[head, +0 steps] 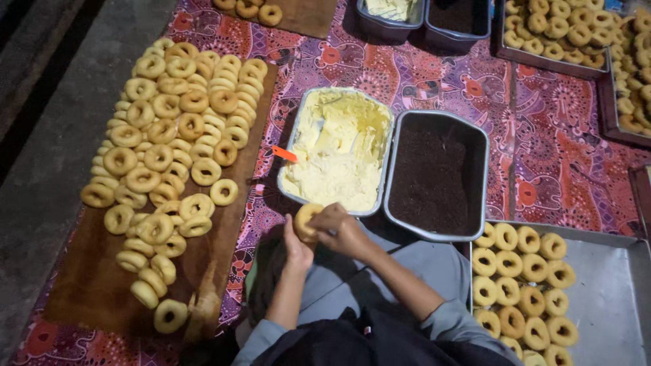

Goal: The person sits on the floor and repeatedly picks up ring-shaped donuts, fills their centers with a yellow cream using a finger, and then dips them into a dark topping. The finished donuts are placed onto a metal tray.

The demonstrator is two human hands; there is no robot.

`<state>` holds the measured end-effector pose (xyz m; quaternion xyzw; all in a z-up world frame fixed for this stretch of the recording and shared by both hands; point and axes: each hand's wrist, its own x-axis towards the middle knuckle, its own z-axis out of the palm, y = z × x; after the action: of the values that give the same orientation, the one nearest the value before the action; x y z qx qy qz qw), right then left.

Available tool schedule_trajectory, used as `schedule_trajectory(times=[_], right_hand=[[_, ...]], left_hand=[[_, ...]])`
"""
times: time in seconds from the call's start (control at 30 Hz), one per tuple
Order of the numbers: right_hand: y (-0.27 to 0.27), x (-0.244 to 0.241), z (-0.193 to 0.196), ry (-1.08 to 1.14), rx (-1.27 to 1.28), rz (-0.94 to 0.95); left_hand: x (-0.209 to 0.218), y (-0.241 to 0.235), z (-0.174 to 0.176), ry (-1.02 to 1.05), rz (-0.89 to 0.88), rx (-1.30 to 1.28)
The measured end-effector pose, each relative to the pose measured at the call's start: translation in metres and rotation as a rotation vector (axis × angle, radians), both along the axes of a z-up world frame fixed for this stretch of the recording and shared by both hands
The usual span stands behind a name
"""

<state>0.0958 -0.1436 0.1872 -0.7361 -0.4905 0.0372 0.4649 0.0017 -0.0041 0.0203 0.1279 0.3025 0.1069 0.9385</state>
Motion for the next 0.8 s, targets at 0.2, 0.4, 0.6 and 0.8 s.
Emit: schedule_trajectory(times=[0.2,0.4,0.6,0.8], right_hand=[[-0.017,-0.016,0.015,0.015,-0.067,-0.353],[-0.046,-0.027,0.026,0.04,-0.143,-0.359],[-0.021,-0.013,0.01,-0.052,-0.002,-0.207],[-0.025,0.023,-0.001,-0.125,-0.371,-0.341]], left_hand=[[-0.003,-0.023,0.03,-0.142,-0.065,0.134],[-0.007,-0.034,0.049,-0.292,-0.017,0.224],[-0.012,-0.024,0.049,-0.21,0.014,0.128],[-0.015,-0.021,0.041,-0.212,0.012,0.228]])
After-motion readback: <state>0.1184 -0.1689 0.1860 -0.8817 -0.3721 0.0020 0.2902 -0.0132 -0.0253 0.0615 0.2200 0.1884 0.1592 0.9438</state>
